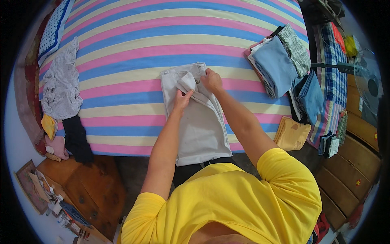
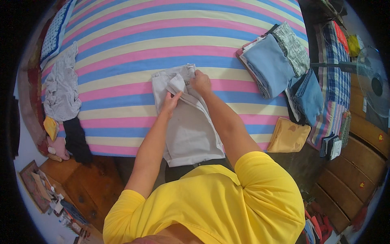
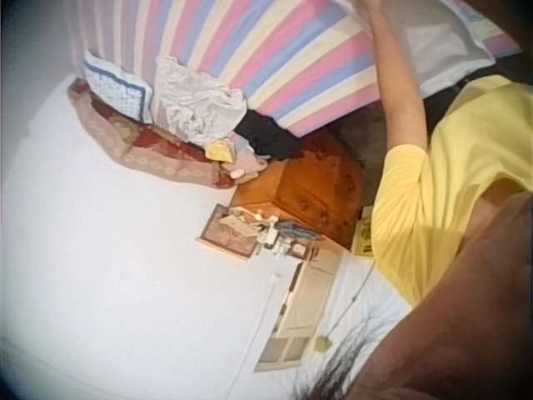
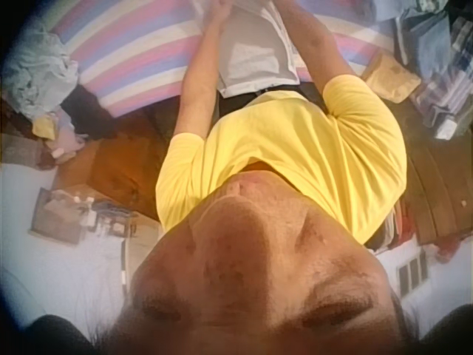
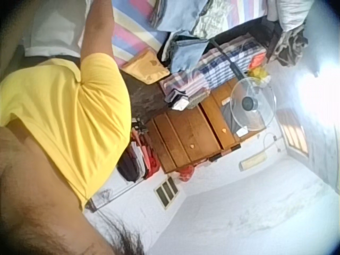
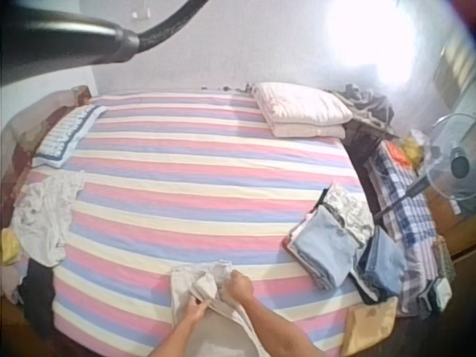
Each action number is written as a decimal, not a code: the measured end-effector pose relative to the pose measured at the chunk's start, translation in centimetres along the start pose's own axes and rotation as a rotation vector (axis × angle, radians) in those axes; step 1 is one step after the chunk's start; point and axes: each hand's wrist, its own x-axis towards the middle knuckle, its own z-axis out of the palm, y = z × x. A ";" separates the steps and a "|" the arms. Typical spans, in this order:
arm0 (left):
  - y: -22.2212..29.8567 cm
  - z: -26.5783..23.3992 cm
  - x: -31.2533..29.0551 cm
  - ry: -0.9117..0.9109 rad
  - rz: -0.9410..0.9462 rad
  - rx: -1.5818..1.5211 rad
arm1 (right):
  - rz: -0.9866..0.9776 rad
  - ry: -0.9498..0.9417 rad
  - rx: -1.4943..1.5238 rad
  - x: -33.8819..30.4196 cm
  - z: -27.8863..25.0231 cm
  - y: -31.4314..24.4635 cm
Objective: The person folds several items of clothing by hand, including denim jeans and light-colored trousers, on a striped bed surface.
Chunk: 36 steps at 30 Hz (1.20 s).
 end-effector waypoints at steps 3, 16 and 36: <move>2.2 1.2 -0.8 -0.008 -0.008 -0.077 | -0.201 -0.011 0.017 -2.5 0.2 -0.9; 2.5 2.8 1.0 0.128 -0.225 -0.175 | -0.399 -0.140 0.077 -1.4 -0.9 -0.1; -1.1 -2.2 -1.3 -0.230 -0.278 -1.007 | -0.782 -0.207 -0.105 -0.6 1.3 -4.3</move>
